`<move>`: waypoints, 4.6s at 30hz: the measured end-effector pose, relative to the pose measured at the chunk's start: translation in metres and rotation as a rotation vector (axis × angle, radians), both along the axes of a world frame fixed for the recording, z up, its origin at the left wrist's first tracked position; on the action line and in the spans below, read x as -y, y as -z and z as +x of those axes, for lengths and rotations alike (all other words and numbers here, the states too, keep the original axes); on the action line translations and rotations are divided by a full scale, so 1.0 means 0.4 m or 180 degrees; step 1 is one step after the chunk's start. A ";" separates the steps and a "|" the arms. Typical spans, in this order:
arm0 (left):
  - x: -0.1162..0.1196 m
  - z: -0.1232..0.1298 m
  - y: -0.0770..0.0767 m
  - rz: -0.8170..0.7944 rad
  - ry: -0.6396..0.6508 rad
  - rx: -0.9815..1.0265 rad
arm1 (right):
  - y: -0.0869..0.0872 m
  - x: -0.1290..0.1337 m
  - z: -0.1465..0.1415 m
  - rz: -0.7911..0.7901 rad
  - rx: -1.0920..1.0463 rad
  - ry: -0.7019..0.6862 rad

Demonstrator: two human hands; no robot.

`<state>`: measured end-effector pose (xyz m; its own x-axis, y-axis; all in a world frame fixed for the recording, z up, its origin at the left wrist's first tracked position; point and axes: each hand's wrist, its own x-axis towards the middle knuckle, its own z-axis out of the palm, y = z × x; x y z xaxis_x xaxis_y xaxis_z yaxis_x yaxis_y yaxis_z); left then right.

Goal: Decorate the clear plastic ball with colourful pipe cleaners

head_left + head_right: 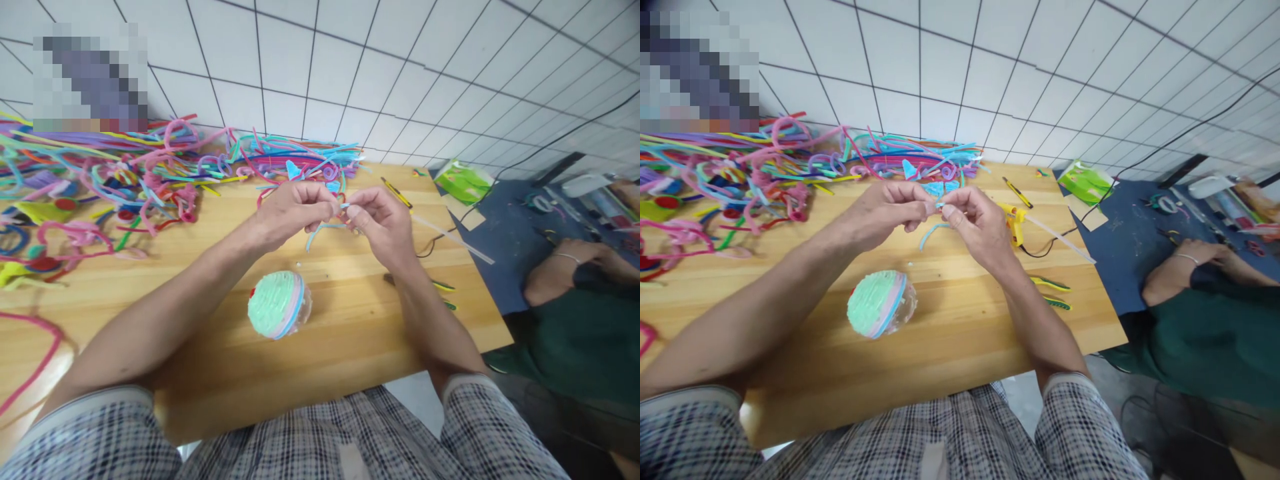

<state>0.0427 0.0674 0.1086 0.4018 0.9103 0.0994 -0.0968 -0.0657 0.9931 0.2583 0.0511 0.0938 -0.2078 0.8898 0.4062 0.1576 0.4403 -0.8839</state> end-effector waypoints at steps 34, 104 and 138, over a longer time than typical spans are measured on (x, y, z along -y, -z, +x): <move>0.056 0.017 -0.036 0.0214 -0.0322 -0.0374 | 0.041 -0.009 -0.011 0.0600 -0.0058 -0.0183; 0.205 -0.049 0.234 0.1837 -0.0634 -0.0406 | 0.147 0.136 -0.060 -0.0903 -0.0571 -0.0399; 0.189 -0.080 0.298 0.2311 -0.0471 -0.1400 | 0.106 0.156 0.008 -0.0585 0.0171 -0.0397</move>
